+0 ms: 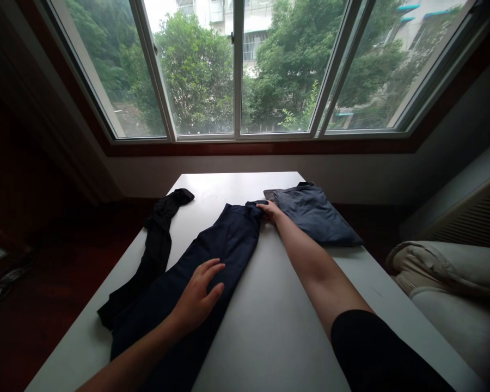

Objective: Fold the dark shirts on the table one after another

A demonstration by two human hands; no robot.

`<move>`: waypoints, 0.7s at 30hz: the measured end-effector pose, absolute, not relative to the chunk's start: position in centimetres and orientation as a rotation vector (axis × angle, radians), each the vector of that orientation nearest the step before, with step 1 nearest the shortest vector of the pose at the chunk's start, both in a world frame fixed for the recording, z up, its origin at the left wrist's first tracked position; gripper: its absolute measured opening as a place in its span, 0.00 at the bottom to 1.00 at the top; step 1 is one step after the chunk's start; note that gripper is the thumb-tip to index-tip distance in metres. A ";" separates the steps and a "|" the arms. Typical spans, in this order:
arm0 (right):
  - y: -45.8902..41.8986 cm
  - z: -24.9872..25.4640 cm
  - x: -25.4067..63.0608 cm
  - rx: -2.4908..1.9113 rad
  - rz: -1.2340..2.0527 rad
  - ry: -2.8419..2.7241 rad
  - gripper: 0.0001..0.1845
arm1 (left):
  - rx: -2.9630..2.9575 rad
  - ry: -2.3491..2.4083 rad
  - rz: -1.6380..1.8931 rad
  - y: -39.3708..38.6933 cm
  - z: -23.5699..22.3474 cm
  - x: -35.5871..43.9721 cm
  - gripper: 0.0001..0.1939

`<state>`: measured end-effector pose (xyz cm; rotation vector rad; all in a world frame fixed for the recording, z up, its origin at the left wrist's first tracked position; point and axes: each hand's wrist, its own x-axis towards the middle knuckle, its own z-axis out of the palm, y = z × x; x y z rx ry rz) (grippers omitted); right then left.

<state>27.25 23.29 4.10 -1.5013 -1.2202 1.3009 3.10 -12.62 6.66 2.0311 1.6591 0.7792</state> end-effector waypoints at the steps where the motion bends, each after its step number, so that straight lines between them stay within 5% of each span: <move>1: 23.3 4.2 27.3 -1.487 1.314 -1.222 0.22 | 1.977 1.714 0.801 -11.1 6.0 3.5 0.24; 11: 23.1 7.3 33.5 -1.156 1.156 -1.174 0.22 | 1.961 2.128 0.491 -0.8 0.1 8.3 0.38; 21: 16.5 7.2 46.7 -1.197 1.004 -0.870 0.25 | 2.393 1.735 0.313 9.3 -0.5 10.6 0.40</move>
